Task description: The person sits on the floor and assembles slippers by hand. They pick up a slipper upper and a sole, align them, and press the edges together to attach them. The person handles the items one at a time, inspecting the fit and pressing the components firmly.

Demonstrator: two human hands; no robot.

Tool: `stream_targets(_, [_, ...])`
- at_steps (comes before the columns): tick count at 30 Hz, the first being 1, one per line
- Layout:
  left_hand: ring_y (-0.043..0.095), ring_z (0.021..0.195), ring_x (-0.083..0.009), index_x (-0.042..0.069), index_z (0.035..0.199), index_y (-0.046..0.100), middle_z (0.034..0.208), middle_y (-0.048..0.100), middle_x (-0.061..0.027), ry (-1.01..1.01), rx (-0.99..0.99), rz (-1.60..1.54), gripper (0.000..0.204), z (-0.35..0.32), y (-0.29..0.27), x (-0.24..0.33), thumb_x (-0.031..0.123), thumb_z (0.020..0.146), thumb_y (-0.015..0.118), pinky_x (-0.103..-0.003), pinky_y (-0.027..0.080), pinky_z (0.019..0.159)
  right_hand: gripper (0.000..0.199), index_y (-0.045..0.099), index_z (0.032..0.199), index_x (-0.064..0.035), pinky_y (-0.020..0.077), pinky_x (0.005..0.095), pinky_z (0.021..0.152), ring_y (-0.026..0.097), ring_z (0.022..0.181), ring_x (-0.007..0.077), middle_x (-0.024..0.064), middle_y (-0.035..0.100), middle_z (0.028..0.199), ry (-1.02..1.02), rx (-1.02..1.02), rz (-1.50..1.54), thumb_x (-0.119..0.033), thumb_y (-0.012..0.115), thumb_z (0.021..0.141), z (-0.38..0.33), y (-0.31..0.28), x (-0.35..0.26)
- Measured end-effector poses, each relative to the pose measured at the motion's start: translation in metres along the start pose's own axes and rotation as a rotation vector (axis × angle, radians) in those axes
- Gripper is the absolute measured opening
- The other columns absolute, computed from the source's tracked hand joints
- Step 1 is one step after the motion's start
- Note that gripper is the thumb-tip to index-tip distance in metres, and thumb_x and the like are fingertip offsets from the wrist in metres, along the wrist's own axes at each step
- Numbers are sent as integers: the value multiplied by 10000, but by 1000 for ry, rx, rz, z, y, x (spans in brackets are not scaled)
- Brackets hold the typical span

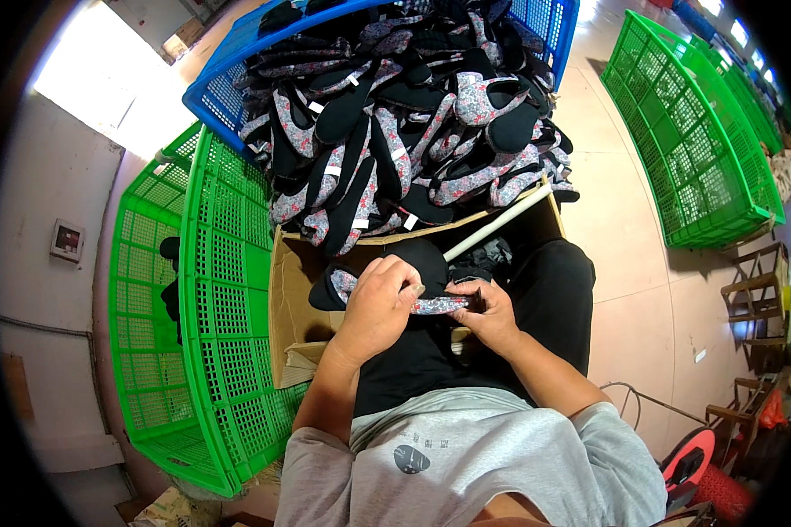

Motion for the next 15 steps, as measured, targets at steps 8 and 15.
stream_targets(8, [551, 835, -335, 49, 836, 535, 815, 556, -105, 77, 99, 157, 91, 14, 6, 1, 83, 839, 620, -436, 443, 731, 357, 633, 1135, -26, 471, 298, 903, 610, 1005, 162, 74, 662, 1082, 43, -145, 22, -105, 748, 806, 7, -1, -21])
stream_targets(15, [565, 770, -346, 34, 845, 532, 790, 558, -120, 274, 73, 177, 115, 18, 21, 12, 69, 829, 640, -437, 448, 672, 281, 487, 1186, -20, 474, 307, 895, 598, 984, 160, 103, 637, 1067, 123, -207, 151, -226, 516, 998, 11, -7, -7])
Point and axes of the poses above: each hand's wrist, its own z-axis towards the middle knuckle, its own y-axis out of the palm, x = y × z, the point moved 9 cm from there along z, towards the middle knuckle
